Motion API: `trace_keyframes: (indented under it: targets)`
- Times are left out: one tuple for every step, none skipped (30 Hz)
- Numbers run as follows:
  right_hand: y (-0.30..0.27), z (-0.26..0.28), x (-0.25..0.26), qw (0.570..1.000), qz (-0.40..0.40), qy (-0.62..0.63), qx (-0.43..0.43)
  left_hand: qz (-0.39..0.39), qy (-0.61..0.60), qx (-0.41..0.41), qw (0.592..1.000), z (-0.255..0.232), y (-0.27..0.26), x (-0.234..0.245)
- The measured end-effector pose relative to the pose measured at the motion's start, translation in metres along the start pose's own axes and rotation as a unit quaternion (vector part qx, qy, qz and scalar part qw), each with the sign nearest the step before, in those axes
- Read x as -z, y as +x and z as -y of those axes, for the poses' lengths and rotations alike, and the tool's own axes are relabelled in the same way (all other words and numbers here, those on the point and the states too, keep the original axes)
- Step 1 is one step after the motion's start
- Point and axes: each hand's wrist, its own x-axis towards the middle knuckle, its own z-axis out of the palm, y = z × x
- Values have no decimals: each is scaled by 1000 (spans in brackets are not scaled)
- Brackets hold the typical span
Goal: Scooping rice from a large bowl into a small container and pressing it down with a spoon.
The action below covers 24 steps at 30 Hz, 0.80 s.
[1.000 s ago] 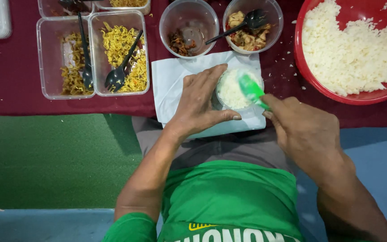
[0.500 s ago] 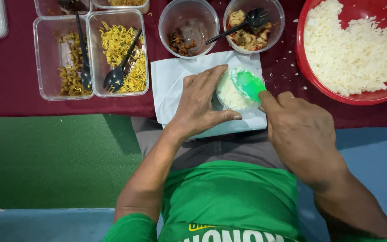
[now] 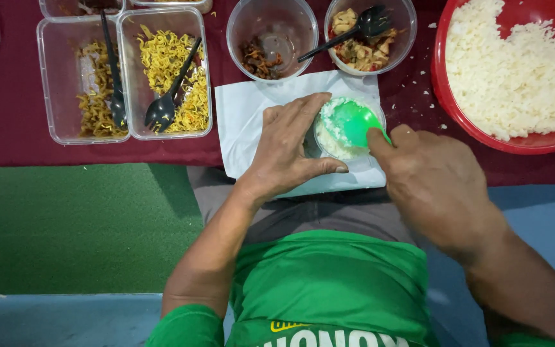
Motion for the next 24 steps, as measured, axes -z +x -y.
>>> trace_keyframes:
  targets:
    - [1,-4,-4,1000,0,0,0,0,0,0,1000,0,0,1]
    - [1,-9,-8,1000,-17,-5,10,0,-4,-2,1000,-1,0,1]
    - [2,-13,-12,999,-36,-10,20,1,-8,-4,1000,-2,1,2]
    - [3,-18,-17,999,-35,-10,20,1,-8,-3,1000,-1,1,2]
    - [4,-22,-21,998,-54,-3,34,4,-5,-2,1000,-1,1,2]
    - [4,-27,-26,996,-72,5,47,7,-1,-1,1000,-1,1,2]
    - [4,-30,-29,996,-73,5,48,7,-1,-1,1000,0,1,1]
    - [4,-32,-33,994,-88,-7,58,3,-1,-3,1000,0,0,1]
    - [4,-35,-36,992,-103,-19,69,-1,-1,-4,1000,1,0,0]
    - [4,-37,-39,992,-104,-19,69,-2,0,-4,1000,0,-1,0]
    - [4,-38,-42,991,-114,7,69,-3,-3,-6,1000,-1,-1,1]
    - [4,-39,-44,990,-123,32,68,-5,-5,-8,1000,-2,-1,1]
    - [3,-41,-51,989,-125,31,67,-6,-4,-10,1000,-3,-1,2]
    - [2,-43,-58,986,-147,40,72,-6,-11,-7,1000,-4,0,2]
    - [2,-44,-65,981,-170,48,78,-7,-16,-3,1000,-4,0,3]
    - [-2,-40,-68,981,-172,47,78,-8,-15,-5,1000,-5,0,4]
    - [-5,-36,-70,973,-209,85,57,-7,-13,1,1000,-6,0,4]
    - [-9,-32,-73,961,-245,122,36,-6,-11,8,1000,-6,0,4]
    - [-12,-26,-72,961,-245,122,38,-7,-10,9,1000,-4,-1,3]
    - [-16,-21,-72,951,-260,165,-13,-11,-11,6,1000,-2,-2,1]
    - [-20,-15,-71,937,-274,207,-65,-14,-13,3,1000,-1,-2,-1]
    - [-20,-9,-69,937,-274,207,-65,-15,-13,2,1000,0,-4,-1]
    - [-21,-3,-67,920,-280,248,-116,-18,-17,-3,1000,0,-4,-1]
    - [-22,3,-65,899,-285,288,-166,-21,-20,-8,1000,1,-4,-2]
